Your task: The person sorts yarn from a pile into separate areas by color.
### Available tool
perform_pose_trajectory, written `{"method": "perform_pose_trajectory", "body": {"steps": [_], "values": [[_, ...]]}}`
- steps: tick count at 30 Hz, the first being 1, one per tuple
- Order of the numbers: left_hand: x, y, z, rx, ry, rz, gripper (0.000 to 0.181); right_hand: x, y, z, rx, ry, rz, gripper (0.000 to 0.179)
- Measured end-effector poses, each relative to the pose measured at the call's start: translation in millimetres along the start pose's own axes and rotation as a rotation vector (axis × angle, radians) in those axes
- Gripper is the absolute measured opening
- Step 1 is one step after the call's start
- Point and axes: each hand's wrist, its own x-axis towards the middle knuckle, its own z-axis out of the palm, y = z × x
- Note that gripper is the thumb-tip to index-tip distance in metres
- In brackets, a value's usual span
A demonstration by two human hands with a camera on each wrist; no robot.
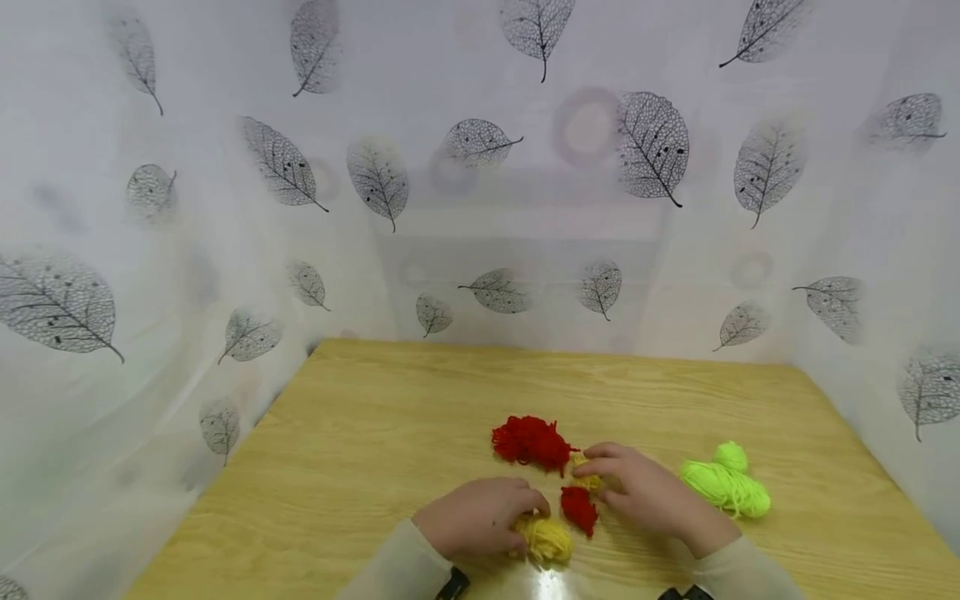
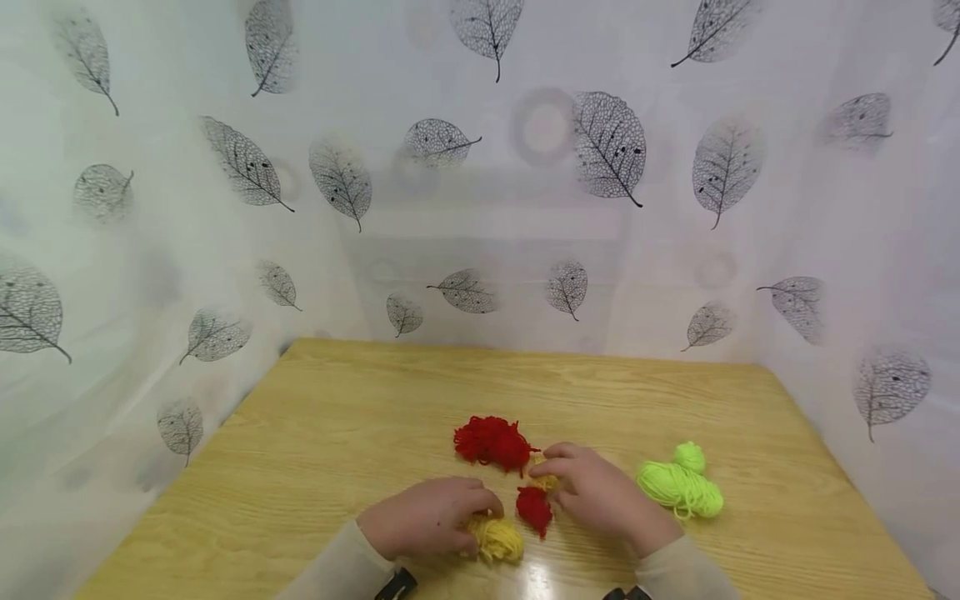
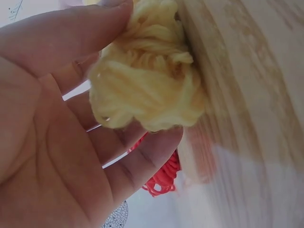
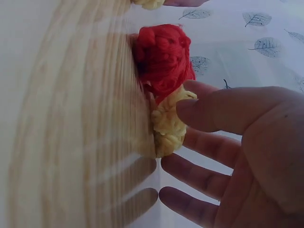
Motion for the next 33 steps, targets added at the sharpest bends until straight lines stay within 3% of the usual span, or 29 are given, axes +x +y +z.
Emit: {"method": "perform_pose_trajectory", "body": {"steps": [10,21,33], "values": [[-0.7,-1.1,1.8,0.013,-0.004,0.020,0.036,-2.5,6,4,-0.081,0.052,-0.030,0.045],[-1.5,-1.7,2.3,0.007,-0.011,-0.002,0.036,-2.1,9,4,-0.079,0.050,0.059,0.037],[-3.1,-4.8,4.3,-0.028,0.001,-0.017,0.035,17.0,4,-20,-0.009,0.200,0.139,0.036]]}}
